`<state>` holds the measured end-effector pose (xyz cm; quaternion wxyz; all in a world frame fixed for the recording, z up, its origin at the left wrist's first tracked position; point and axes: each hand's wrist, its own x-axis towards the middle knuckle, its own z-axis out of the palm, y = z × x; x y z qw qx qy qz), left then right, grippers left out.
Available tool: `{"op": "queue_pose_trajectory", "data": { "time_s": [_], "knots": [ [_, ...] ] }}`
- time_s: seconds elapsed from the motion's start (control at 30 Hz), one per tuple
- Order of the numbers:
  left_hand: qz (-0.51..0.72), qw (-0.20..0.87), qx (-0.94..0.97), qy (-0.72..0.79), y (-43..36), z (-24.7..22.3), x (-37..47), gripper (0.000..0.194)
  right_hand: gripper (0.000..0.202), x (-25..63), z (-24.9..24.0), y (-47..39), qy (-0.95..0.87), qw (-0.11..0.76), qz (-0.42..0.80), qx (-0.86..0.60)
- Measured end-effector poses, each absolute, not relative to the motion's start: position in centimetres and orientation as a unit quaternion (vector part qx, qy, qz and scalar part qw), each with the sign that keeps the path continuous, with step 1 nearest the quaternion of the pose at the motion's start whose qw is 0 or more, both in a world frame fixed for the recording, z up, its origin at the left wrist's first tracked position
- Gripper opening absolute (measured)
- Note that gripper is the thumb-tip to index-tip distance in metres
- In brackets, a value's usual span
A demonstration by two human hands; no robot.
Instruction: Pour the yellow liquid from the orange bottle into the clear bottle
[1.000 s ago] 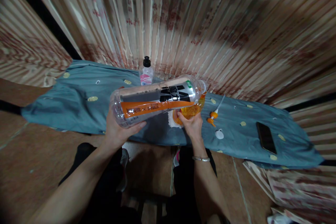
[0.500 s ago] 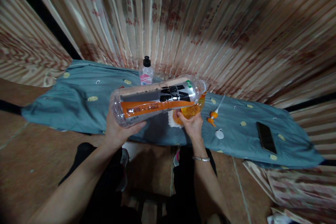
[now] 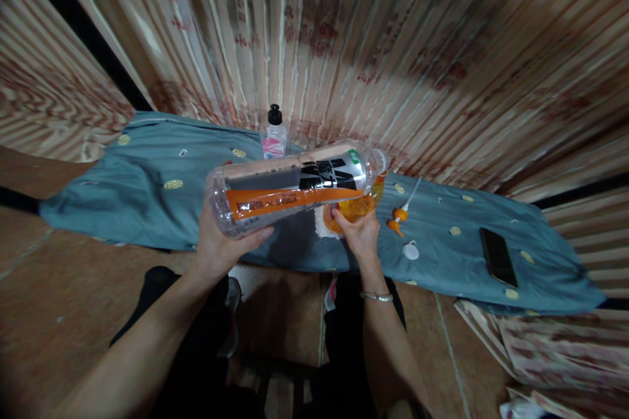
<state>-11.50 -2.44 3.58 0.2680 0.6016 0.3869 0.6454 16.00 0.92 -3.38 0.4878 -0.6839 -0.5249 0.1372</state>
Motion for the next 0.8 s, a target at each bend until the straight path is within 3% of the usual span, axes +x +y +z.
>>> {"op": "queue_pose_trajectory", "data": {
  "time_s": [0.8],
  "knots": [
    [0.645,0.289,0.593,0.386,-2.59,3.92,-11.4,0.108,0.076,15.79,-3.11,0.89,-0.52,0.486,0.143,-0.687]
  ]
}}
